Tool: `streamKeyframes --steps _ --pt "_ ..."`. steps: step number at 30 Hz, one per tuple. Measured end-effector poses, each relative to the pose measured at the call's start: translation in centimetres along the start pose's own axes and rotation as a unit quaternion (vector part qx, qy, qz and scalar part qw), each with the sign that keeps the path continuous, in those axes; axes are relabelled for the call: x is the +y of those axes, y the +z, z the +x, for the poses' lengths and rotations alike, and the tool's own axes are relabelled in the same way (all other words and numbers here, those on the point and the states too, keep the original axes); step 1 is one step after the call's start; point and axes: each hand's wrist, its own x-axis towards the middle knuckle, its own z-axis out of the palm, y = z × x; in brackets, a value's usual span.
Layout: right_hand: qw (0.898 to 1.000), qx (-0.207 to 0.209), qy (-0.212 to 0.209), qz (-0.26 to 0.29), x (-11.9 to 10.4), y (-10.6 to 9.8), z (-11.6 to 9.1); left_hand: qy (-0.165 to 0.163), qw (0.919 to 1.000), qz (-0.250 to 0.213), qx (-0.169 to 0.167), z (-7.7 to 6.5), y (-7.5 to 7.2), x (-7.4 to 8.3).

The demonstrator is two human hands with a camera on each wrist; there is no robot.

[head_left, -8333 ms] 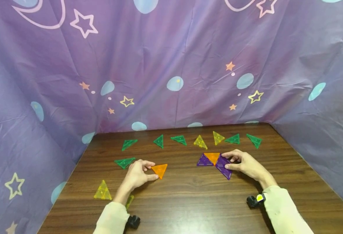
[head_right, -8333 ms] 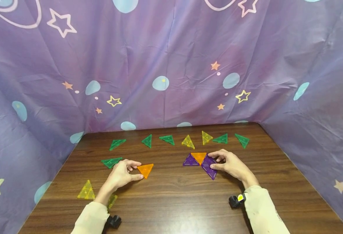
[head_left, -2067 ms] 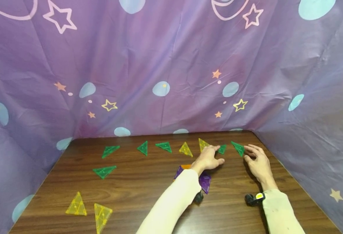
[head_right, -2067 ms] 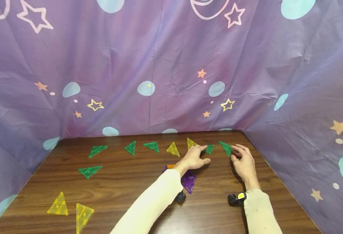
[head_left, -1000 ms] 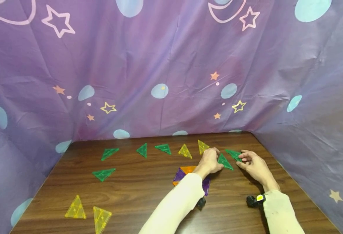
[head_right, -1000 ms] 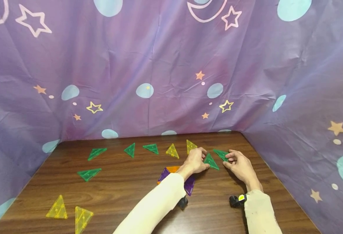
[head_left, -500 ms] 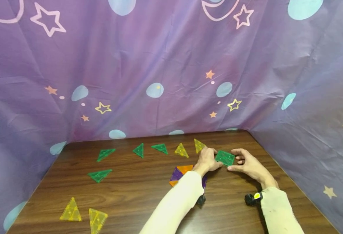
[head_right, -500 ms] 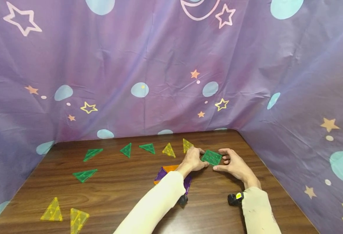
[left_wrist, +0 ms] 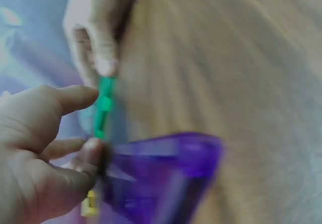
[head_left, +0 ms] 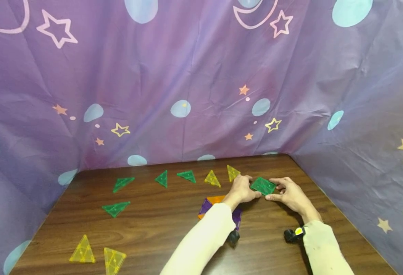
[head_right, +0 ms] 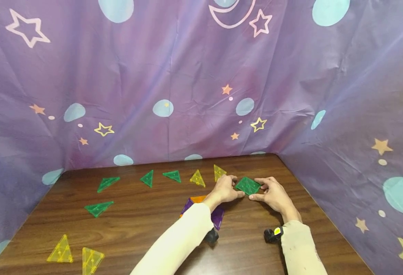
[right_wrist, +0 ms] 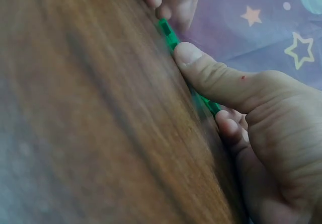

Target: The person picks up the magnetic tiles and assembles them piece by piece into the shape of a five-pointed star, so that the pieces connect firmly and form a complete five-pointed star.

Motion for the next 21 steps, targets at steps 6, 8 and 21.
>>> streamKeyframes --steps 6,8,21 --pt "1.000 0.008 0.009 -0.018 -0.3 0.8 0.1 -0.001 0.9990 -0.021 0.039 -0.2 -2.5 -1.9" --pt "1.000 0.011 0.013 -0.020 -0.5 0.9 0.2 0.001 0.9980 -0.032 0.054 -1.0 -4.6 -2.7" --pt "0.999 0.002 0.025 -0.034 -0.4 0.3 -0.1 -0.067 0.9891 -0.109 0.073 -8.0 -12.7 -9.8"
